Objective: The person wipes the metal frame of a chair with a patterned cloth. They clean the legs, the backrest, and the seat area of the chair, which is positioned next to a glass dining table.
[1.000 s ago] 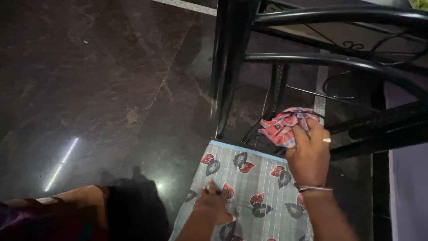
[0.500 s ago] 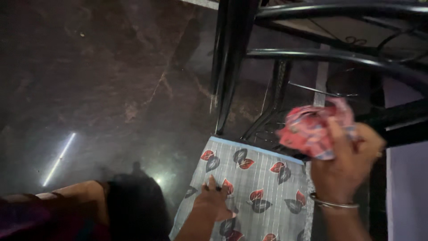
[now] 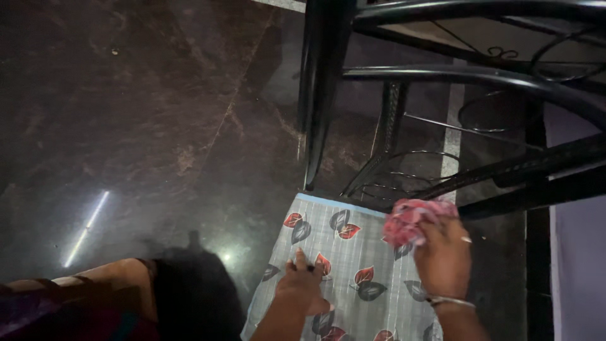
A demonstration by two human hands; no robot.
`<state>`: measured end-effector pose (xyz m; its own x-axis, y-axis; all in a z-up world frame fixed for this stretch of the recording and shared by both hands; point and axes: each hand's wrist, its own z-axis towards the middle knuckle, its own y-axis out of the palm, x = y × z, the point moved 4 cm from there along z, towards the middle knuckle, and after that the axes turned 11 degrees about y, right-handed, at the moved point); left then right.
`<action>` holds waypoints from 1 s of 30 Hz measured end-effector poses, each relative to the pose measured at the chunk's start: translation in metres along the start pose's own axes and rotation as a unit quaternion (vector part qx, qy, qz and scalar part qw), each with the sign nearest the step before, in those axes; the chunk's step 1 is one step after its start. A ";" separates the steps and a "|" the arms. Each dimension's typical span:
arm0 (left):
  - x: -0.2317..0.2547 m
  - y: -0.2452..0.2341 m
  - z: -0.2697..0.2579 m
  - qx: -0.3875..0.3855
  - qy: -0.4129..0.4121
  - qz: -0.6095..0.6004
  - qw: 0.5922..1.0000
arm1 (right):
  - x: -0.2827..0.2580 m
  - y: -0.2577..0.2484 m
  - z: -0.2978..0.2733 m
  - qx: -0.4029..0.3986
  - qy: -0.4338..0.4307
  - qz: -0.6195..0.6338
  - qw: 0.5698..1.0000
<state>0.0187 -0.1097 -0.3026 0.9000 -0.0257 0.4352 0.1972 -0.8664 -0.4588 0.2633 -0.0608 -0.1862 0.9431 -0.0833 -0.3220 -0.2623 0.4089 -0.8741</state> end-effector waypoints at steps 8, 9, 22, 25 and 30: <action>0.002 -0.003 -0.005 -0.011 -0.007 0.002 1.000 | 0.006 -0.086 0.051 0.229 -0.037 0.058 0.971; 0.002 -0.004 -0.005 -0.011 -0.007 0.002 1.000 | 0.004 -0.090 0.060 0.240 -0.054 0.063 0.967; -0.001 0.000 -0.004 -0.001 -0.002 -0.001 1.000 | 0.024 0.023 0.031 0.040 -0.005 0.021 0.999; 0.000 0.002 -0.002 -0.004 -0.011 -0.004 1.000 | 0.034 0.059 0.022 -0.052 0.025 0.016 0.998; 0.001 -0.001 -0.003 -0.010 -0.010 0.003 1.000 | 0.030 0.105 0.005 -0.186 0.087 -0.103 0.973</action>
<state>0.0186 -0.1102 -0.2995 0.9085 -0.0215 0.4174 0.1839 -0.8763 -0.4453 0.2651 -0.0153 -0.2859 0.9430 -0.2949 -0.1546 -0.1577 0.0132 -0.9874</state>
